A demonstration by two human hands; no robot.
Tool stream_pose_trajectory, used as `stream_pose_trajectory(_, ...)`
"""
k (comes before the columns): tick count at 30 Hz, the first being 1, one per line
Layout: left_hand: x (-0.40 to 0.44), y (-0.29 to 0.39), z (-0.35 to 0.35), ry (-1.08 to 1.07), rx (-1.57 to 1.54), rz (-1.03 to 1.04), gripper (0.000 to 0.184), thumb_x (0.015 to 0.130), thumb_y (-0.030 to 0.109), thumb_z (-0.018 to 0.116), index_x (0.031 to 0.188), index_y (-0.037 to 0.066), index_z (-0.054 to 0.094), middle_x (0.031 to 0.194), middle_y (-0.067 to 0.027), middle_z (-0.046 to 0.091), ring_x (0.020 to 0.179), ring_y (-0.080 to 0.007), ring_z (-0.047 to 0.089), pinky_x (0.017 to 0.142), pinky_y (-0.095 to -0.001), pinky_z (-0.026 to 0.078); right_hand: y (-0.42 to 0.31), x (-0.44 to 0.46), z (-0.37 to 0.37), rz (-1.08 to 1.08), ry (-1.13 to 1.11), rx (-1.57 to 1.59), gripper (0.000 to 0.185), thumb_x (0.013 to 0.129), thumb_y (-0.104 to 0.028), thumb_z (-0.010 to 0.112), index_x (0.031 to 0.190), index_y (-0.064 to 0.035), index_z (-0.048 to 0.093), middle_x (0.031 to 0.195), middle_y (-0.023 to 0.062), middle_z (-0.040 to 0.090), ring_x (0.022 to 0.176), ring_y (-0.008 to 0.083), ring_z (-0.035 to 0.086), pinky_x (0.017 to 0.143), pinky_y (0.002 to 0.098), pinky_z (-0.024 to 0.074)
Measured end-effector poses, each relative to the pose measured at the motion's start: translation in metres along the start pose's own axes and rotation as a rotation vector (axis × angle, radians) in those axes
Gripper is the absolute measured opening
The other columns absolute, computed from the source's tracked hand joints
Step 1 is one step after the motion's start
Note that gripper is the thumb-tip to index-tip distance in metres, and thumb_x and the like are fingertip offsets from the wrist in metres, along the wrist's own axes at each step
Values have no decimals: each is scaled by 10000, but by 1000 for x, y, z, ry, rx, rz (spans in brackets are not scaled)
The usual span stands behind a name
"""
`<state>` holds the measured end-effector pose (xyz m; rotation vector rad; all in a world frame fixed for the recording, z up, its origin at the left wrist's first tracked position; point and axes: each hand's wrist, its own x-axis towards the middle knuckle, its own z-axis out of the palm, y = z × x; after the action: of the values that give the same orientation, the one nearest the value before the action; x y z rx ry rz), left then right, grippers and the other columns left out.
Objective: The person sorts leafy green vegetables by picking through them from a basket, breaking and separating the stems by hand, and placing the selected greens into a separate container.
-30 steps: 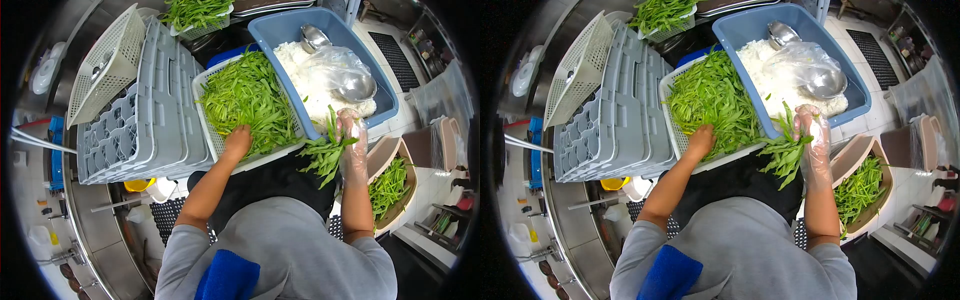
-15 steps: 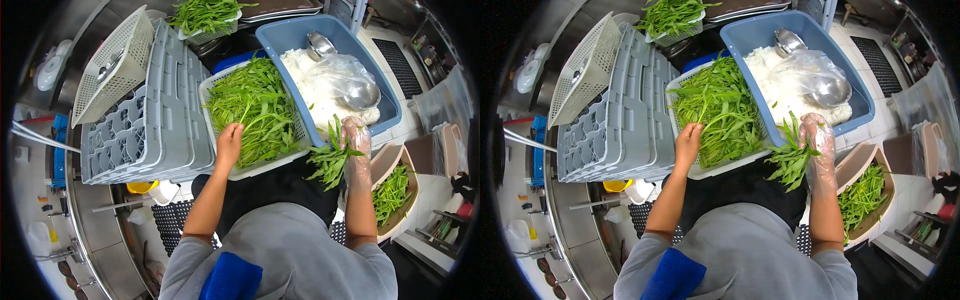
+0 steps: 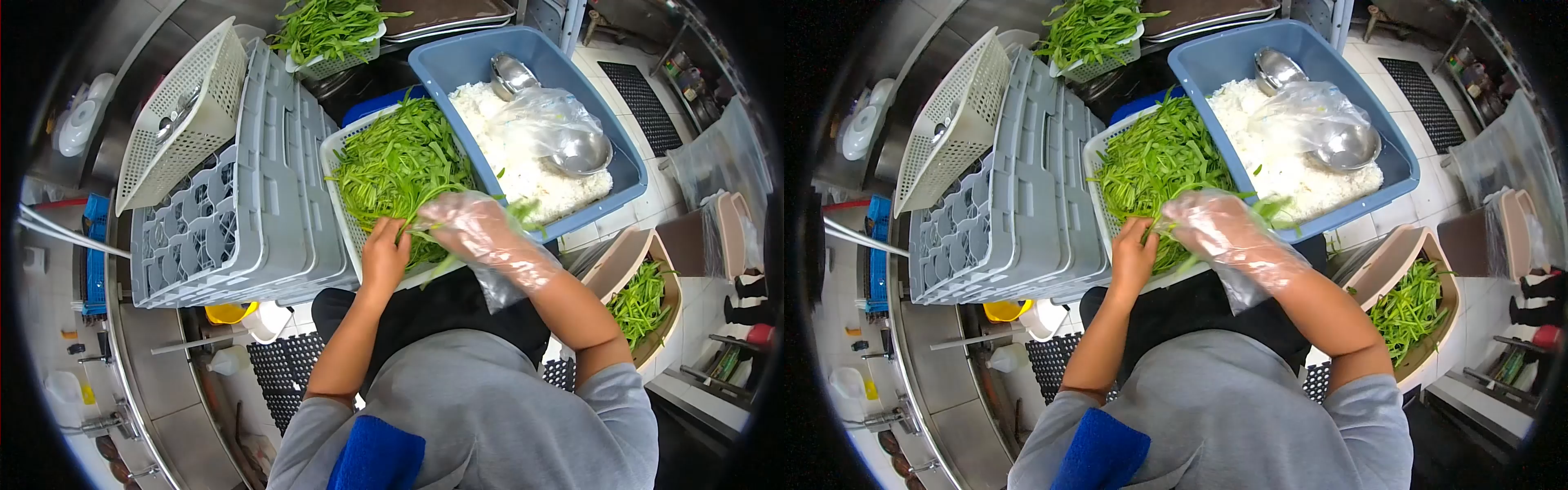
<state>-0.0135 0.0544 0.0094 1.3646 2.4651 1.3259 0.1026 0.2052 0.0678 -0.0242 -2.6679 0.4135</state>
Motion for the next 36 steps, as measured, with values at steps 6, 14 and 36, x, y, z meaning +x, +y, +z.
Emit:
stream_pose_trajectory(6,-8,-3,-5,-68,87,5,174,759,23,594,931,3,605,890,-146,587,804,-365,584,689,-413,476,3,16,41,-147,-65,-75,78,716,-135,587,745,-64,601,691,109,600,660,262,631,578,377,507)
stream_pose_trajectory(14,-8,-17,-4,9,-98,-149,109,856,83,569,902,-14,590,804,-110,601,711,-225,584,628,-321,451,40,37,35,334,284,271,103,762,-145,617,832,-71,636,785,64,619,724,191,606,626,321,485)
stream_pose_trajectory(36,-21,-24,-4,-236,-918,-836,164,940,263,499,1007,116,523,726,34,466,596,-28,360,458,-177,273,14,-23,-19,419,-175,592,352,851,-332,593,980,-7,630,920,141,649,869,306,616,817,377,482)
